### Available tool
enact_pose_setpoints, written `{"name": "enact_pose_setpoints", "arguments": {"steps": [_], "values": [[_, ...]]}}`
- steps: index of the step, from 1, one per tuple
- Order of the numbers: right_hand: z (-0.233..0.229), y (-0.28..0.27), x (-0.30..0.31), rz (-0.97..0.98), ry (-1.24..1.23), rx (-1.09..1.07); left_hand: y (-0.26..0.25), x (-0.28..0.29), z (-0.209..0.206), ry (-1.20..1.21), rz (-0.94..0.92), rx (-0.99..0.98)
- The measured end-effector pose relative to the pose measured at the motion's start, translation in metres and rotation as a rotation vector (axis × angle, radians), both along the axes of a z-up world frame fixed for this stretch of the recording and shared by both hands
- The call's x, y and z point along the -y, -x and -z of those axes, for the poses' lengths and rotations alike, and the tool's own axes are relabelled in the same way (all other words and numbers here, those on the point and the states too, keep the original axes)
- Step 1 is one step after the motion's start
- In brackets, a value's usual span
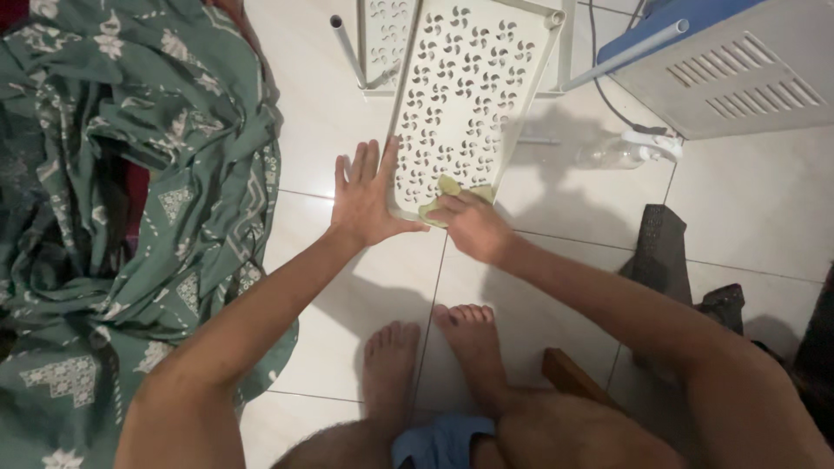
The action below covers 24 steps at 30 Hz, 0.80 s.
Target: The person assembles a white plastic rack by inserting white rods into the corners of perforated trays. They spray liquid onto the trays and wipe them with a cloth, then connect the trays using the rods to form a multi-tiered structure.
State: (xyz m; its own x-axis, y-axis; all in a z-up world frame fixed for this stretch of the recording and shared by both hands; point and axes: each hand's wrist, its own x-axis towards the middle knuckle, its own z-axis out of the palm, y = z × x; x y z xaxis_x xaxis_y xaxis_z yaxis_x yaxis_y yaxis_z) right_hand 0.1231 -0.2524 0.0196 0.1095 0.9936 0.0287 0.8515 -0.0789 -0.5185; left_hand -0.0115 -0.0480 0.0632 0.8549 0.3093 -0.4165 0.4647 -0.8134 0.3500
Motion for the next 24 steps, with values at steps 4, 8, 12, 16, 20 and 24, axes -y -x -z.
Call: {"name": "enact_pose_setpoints", "arguments": {"steps": [4,8,12,16,20,24], "values": [[-0.025,-0.017,-0.019,-0.05,0.195,-0.08,-0.001,-0.001,-0.005,0.014,-0.023,-0.008],[-0.041,-0.009,-0.036,-0.102,0.445,0.23,-0.002,-0.001,-0.009,0.036,-0.009,-0.003],[-0.054,0.012,-0.047,-0.181,0.655,0.473,0.0,-0.001,-0.004,0.047,0.002,0.018],[-0.072,0.007,-0.059,-0.088,0.78,0.612,-0.002,0.002,0.002,0.042,0.013,0.021],[-0.082,-0.024,-0.072,0.115,0.92,0.392,-0.002,0.004,0.004,0.052,0.013,0.051],[-0.087,-0.058,-0.073,0.227,0.847,0.127,-0.002,0.005,0.01,0.048,0.01,0.04]]}}
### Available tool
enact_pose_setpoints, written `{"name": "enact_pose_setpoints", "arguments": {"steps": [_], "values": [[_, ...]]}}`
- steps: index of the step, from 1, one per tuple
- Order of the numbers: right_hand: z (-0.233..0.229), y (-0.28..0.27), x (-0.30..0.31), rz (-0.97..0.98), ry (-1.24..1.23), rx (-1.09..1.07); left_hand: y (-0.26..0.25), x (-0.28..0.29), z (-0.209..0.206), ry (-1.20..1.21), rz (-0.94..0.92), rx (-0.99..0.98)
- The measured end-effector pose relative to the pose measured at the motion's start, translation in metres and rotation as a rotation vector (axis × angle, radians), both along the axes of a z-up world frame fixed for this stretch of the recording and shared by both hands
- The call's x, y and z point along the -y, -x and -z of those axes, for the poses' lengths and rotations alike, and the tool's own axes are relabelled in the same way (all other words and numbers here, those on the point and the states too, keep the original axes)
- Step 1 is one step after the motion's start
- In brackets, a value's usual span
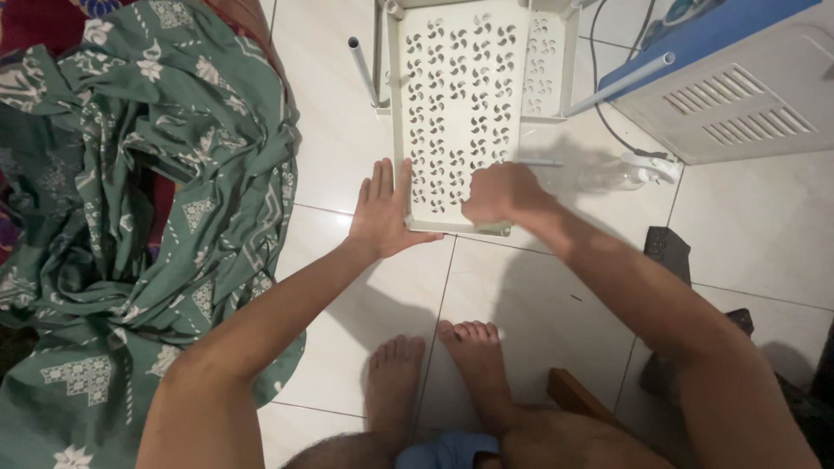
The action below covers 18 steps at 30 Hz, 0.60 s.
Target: The person assembles a white plastic rack by inserting white rods into the corners of perforated trays. They spray liquid onto the trays and wipe them with a cloth, then connect the trays using the rods to form a multi-tiered structure.
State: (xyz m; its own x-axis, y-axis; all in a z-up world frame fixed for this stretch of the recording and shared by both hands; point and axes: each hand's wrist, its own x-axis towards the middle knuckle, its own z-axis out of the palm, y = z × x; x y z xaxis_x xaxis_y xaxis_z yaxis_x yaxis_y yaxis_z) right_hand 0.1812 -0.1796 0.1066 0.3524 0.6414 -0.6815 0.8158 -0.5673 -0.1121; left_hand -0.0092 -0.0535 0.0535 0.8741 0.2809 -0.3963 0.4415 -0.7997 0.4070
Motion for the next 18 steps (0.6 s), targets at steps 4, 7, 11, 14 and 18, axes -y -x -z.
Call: {"name": "enact_pose_setpoints", "arguments": {"steps": [4,7,11,14,18], "values": [[-0.015,-0.018,0.012,0.273,-0.232,-0.372,0.001,-0.003,0.007,-0.005,0.019,0.039],[-0.024,-0.017,0.026,0.242,-0.614,-0.142,0.003,-0.006,0.013,-0.035,0.032,0.085],[-0.012,-0.049,0.008,-0.132,-1.066,0.48,0.005,-0.002,0.02,-0.102,0.061,0.066],[0.016,-0.092,-0.028,-0.26,-0.954,0.773,0.0,0.001,0.022,-0.177,0.123,-0.013],[0.063,-0.101,-0.051,-0.155,-0.819,0.814,0.0,-0.002,0.024,-0.24,0.189,-0.091]]}}
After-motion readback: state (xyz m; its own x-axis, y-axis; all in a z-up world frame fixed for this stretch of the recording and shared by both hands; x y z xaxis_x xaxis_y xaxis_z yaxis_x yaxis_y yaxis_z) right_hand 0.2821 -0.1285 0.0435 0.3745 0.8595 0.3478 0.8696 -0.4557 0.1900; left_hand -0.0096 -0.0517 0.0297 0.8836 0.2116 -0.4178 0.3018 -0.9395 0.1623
